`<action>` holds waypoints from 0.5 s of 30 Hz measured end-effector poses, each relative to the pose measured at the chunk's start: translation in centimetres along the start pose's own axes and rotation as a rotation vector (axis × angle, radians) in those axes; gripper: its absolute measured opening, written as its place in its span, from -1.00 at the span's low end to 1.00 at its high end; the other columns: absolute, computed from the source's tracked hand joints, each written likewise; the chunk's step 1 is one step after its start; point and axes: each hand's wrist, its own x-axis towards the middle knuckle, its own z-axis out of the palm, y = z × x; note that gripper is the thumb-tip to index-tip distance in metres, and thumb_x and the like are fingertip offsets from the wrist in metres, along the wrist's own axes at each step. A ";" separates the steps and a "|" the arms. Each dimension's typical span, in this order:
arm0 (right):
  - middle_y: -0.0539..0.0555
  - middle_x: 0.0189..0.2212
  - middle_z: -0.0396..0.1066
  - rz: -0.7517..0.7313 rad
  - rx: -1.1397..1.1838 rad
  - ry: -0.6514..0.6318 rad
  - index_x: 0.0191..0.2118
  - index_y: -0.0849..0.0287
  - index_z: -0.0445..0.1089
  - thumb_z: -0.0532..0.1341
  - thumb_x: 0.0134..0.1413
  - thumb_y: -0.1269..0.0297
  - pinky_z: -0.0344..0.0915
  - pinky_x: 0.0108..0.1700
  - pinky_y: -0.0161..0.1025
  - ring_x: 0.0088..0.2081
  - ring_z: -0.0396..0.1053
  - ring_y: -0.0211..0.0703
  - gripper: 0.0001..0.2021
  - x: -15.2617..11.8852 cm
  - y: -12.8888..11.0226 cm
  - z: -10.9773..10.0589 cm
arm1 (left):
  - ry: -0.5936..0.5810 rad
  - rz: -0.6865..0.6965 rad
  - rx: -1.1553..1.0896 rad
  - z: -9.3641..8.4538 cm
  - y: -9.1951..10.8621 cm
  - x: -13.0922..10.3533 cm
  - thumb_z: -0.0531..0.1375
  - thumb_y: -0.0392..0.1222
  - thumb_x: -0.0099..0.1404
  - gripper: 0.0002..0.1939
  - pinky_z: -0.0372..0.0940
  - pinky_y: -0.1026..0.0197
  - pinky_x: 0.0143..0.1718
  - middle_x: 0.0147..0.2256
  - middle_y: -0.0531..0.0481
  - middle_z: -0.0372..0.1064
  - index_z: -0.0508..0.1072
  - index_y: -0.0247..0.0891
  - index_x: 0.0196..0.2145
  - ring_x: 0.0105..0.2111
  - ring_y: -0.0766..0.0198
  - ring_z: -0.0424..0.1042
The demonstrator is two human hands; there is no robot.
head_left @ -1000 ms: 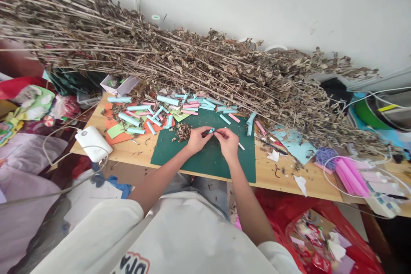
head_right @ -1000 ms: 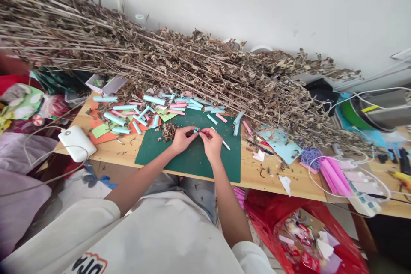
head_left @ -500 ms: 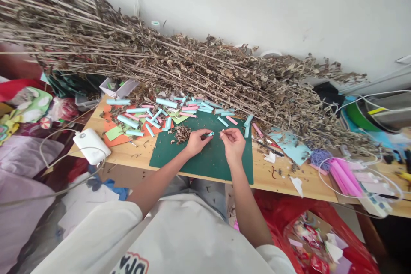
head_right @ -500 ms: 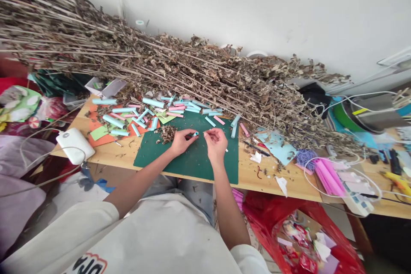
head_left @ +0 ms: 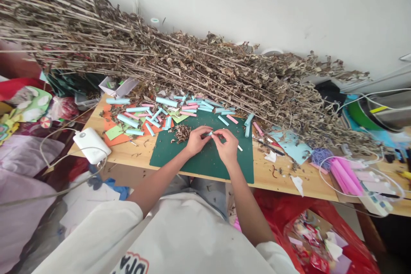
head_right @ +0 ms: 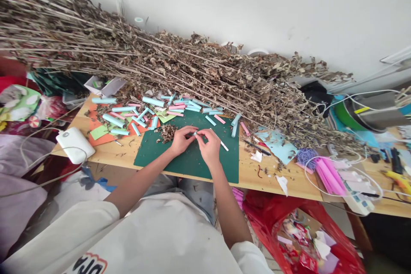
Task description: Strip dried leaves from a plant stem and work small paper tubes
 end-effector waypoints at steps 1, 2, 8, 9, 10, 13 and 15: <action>0.06 -0.32 0.47 -0.004 -0.007 0.003 -0.31 0.13 0.44 0.22 0.12 0.24 0.35 -0.19 -0.21 -0.27 0.41 -0.16 -0.90 0.0 0.0 0.0 | -0.001 -0.002 0.001 0.0 0.0 0.0 0.23 -0.16 0.28 -0.84 0.43 0.27 -0.34 -0.12 -0.18 0.48 0.54 -0.27 -0.24 -0.14 0.19 0.49; 0.06 -0.31 0.46 0.000 -0.012 0.011 -0.28 0.13 0.44 0.23 0.11 0.24 0.36 -0.19 -0.20 -0.27 0.41 -0.16 -0.90 0.0 0.1 -0.1 | -0.003 -0.003 0.005 0.0 0.1 0.0 0.23 -0.15 0.28 -0.84 0.44 0.27 -0.34 -0.12 -0.18 0.48 0.55 -0.27 -0.24 -0.15 0.19 0.49; 0.08 -0.25 0.45 -0.074 -0.089 -0.032 -0.15 0.10 0.41 0.18 0.16 0.29 0.38 -0.12 -0.16 -0.24 0.41 -0.15 -0.85 -0.1 0.2 0.0 | -0.008 0.003 0.009 -0.1 0.1 0.0 0.22 -0.15 0.28 -0.83 0.44 0.26 -0.34 -0.13 -0.17 0.48 0.55 -0.25 -0.23 -0.17 0.20 0.50; 0.09 -0.25 0.44 -0.105 -0.129 -0.054 -0.17 0.10 0.42 0.15 0.19 0.30 0.37 -0.10 -0.15 -0.21 0.41 -0.13 -0.86 -0.1 0.1 0.1 | -0.010 0.004 0.007 -0.1 0.1 0.0 0.22 -0.15 0.28 -0.83 0.44 0.25 -0.34 -0.13 -0.16 0.48 0.55 -0.25 -0.23 -0.17 0.20 0.49; 0.11 -0.24 0.43 -0.132 -0.172 -0.074 -0.18 0.10 0.43 0.13 0.20 0.30 0.36 -0.07 -0.14 -0.19 0.40 -0.11 -0.85 -0.2 0.1 0.1 | -0.012 0.006 0.006 -0.1 0.1 0.0 0.22 -0.16 0.28 -0.83 0.44 0.25 -0.33 -0.13 -0.16 0.48 0.55 -0.25 -0.22 -0.16 0.19 0.49; 0.15 -0.18 0.42 -0.173 -0.233 -0.073 -0.12 0.10 0.42 0.11 0.20 0.31 0.34 -0.01 -0.11 -0.11 0.38 -0.07 -0.81 -0.5 0.2 0.0 | -0.008 0.009 -0.007 -0.1 0.2 0.1 0.22 -0.17 0.28 -0.84 0.44 0.25 -0.31 -0.12 -0.16 0.48 0.55 -0.26 -0.23 -0.16 0.20 0.49; 0.17 -0.16 0.41 -0.133 -0.217 -0.001 -0.07 0.12 0.40 0.09 0.20 0.33 0.36 -0.03 -0.12 -0.13 0.39 -0.08 -0.77 -0.6 0.7 -0.2 | 0.014 -0.010 -0.023 -0.1 0.3 0.1 0.24 -0.15 0.27 -0.84 0.44 0.25 -0.33 -0.12 -0.17 0.48 0.55 -0.27 -0.25 -0.17 0.20 0.49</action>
